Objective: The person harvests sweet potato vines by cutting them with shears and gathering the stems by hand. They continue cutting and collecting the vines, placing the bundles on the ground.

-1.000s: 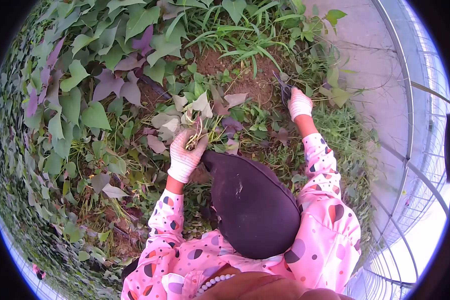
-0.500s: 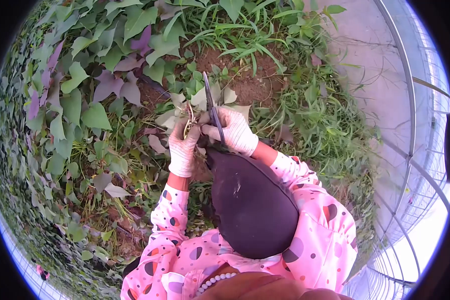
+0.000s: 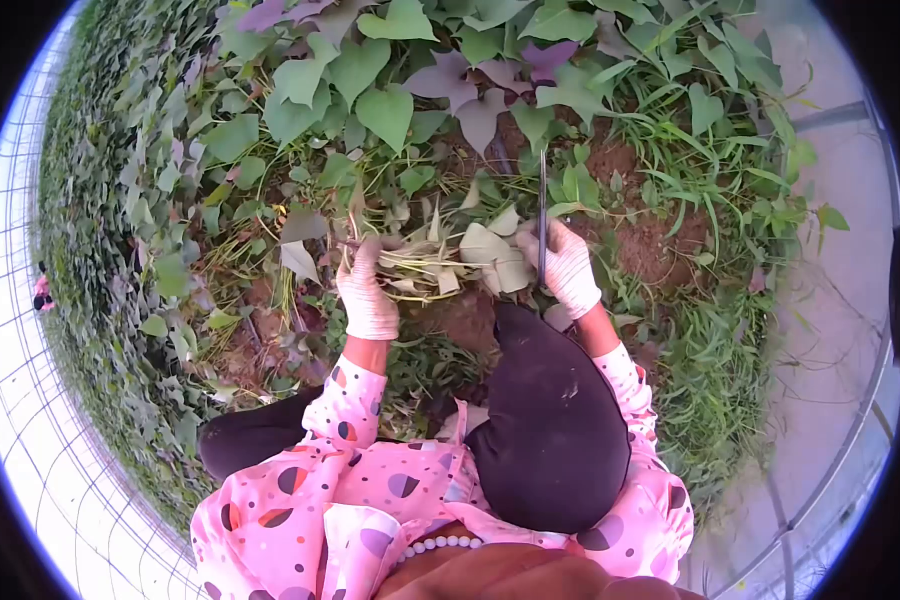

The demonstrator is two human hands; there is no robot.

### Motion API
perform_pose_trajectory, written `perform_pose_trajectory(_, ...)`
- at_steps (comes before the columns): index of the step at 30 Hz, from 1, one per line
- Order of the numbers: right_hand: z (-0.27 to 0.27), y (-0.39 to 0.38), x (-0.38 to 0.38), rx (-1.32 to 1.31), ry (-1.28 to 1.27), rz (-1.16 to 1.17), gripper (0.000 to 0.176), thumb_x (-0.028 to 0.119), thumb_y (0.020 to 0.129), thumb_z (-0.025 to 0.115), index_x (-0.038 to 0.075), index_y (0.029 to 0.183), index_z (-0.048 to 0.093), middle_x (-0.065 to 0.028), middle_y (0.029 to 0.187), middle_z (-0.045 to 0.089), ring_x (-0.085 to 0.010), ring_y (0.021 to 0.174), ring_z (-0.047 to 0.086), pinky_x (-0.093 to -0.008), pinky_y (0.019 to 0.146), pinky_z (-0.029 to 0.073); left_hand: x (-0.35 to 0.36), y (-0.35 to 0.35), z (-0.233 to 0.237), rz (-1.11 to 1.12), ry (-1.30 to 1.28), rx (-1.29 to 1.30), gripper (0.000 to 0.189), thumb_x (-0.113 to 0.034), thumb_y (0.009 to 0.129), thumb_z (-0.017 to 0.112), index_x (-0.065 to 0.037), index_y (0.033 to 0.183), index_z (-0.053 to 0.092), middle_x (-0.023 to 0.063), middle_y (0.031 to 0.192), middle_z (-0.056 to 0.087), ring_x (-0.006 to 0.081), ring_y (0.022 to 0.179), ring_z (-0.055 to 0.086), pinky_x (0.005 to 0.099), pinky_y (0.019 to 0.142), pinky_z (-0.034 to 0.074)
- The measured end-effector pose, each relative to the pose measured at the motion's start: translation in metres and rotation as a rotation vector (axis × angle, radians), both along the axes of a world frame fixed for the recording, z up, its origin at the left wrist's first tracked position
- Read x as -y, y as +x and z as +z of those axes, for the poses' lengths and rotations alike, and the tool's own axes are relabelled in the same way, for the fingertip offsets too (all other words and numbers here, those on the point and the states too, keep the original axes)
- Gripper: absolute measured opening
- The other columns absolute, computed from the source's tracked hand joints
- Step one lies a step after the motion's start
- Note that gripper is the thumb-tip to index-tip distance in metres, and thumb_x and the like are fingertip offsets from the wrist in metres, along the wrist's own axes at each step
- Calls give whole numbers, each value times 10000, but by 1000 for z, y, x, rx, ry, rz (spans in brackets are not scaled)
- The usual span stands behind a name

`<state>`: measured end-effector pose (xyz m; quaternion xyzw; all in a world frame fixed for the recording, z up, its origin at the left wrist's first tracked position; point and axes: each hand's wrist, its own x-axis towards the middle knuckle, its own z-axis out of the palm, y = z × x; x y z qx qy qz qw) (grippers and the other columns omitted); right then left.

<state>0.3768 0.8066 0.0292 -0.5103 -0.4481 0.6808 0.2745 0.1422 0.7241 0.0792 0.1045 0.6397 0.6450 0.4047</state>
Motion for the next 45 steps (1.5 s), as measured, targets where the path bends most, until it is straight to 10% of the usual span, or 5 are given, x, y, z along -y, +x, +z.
perform_pose_trajectory(11,-19,-64,-122,739,658,430,443,461,845,597,49,1003,641,-211,854,652,-399,795,617,-447,740,500,84,-109,138,-92,-202,-342,183,-149,856,643,22,831,584,83,700,617,156,653,615,284,646,518)
perform_pose_trajectory(15,-234,13,-324,1236,1231,349,523,511,889,519,27,1044,643,-204,949,669,-368,920,623,-412,832,486,88,-133,154,-120,-293,-463,182,-172,853,665,0,860,607,52,705,620,106,614,577,258,617,501)
perform_pose_trajectory(20,-169,64,-270,648,352,-173,472,409,926,509,-9,1092,654,-193,1010,680,-306,962,636,-354,870,460,84,-134,132,-138,-349,-422,193,-167,845,677,-18,965,648,14,773,633,84,648,577,232,631,473)
perform_pose_trajectory(25,-154,79,-193,482,431,-156,464,424,914,593,-10,1066,657,-115,852,655,-162,753,506,-296,768,445,82,-129,127,-277,-402,-376,202,-175,844,682,-12,960,651,12,766,633,81,657,579,232,634,473)
perform_pose_trajectory(45,-8,-62,-151,784,525,406,597,595,845,489,41,973,669,-235,951,651,-387,920,618,-435,844,473,66,-98,135,-578,-514,-295,228,-110,809,688,16,996,652,12,841,652,53,756,551,231,721,462)
